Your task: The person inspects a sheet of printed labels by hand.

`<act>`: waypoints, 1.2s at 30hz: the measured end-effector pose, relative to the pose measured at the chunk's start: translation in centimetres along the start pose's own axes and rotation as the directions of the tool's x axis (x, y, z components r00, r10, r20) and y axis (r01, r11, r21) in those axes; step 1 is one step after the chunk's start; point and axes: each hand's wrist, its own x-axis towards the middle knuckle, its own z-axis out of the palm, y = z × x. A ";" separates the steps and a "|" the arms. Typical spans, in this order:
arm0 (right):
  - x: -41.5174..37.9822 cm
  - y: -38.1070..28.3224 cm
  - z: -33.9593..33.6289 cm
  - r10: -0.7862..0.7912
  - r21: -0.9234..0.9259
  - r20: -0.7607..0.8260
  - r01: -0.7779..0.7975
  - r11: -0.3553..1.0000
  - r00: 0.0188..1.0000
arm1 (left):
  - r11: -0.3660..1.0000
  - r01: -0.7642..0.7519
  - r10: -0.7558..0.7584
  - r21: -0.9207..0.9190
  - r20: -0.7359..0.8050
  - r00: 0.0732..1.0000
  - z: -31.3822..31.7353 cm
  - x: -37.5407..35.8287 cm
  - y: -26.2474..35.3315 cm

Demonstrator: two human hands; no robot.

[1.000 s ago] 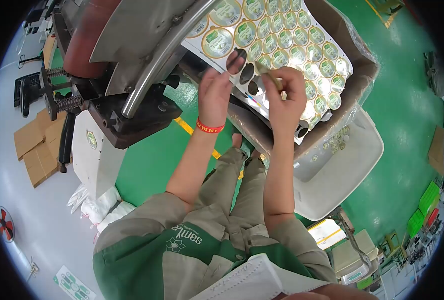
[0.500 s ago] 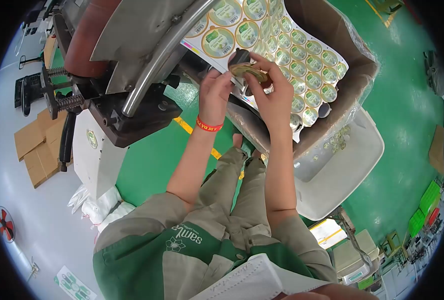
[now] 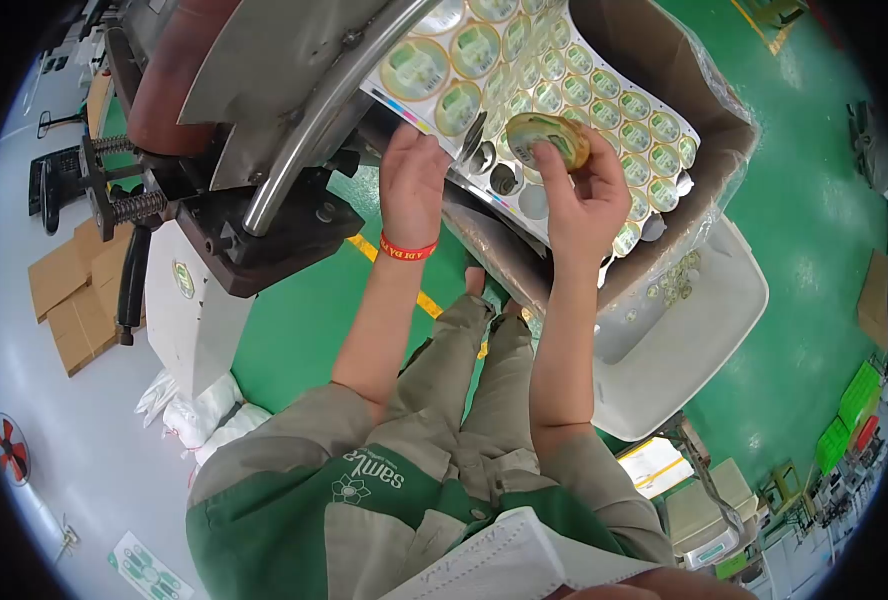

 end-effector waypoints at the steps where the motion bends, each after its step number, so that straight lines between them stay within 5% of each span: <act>1: -0.2 0.1 -0.3 -0.011 0.052 -0.016 0.012 0.999 1.000 | 1.000 0.000 0.000 -0.011 -0.013 1.000 0.0 0.0 0.0; 3: -0.5 -0.9 -2.5 -0.002 0.052 -0.225 0.014 0.999 0.974 | 0.999 0.014 -0.014 -0.033 -0.009 1.000 0.4 -0.1 0.0; 5: 0.3 -1.2 -5.6 -0.084 0.184 -0.641 0.258 0.949 0.763 | 0.995 0.005 -0.009 -0.099 -0.035 0.999 1.3 -0.2 0.6; 7: 0.3 -0.4 -13.5 -0.074 0.274 -0.708 0.370 0.888 0.702 | 0.994 0.013 -0.019 -0.112 -0.054 0.998 0.3 -0.2 0.2; 9: 0.3 -0.1 -17.3 0.295 0.521 -0.832 0.480 0.706 0.471 | 0.991 0.028 -0.031 -0.129 -0.022 0.999 0.2 -0.1 0.2; 11: -0.3 1.4 -18.9 0.389 0.624 -0.761 0.420 0.659 0.519 | 0.995 0.055 -0.057 -0.084 -0.016 0.998 -0.1 -0.1 -0.2; 16: 0.3 -0.3 -5.7 0.213 0.312 -0.484 -0.060 0.948 0.849 | 0.993 0.001 -0.009 -0.119 -0.067 0.998 -0.1 0.0 -0.5; 19: 0.2 0.6 -0.2 -0.007 0.075 -0.109 0.016 0.997 0.994 | 0.994 0.011 -0.016 -0.107 -0.045 0.999 -0.1 0.1 -0.2; 23: 0.6 0.5 2.6 -0.109 -0.322 0.144 0.150 0.935 0.984 | 0.992 0.068 -0.072 -0.105 -0.028 0.997 -0.2 -0.5 -0.7; 31: -0.3 2.2 1.6 -0.157 -0.380 0.094 0.181 0.907 0.983 | 0.994 0.110 -0.110 -0.024 0.014 0.994 2.3 -1.2 -0.4; 33: -0.5 2.4 1.3 0.067 -0.159 -0.111 -0.084 0.984 0.992 | 0.996 0.077 -0.076 -0.042 0.022 0.997 2.0 -1.0 -0.5; 36: -0.1 1.3 1.6 0.110 -0.051 -0.076 -0.114 0.992 0.991 | 0.992 0.075 -0.078 -0.101 -0.021 0.997 1.3 -0.7 0.2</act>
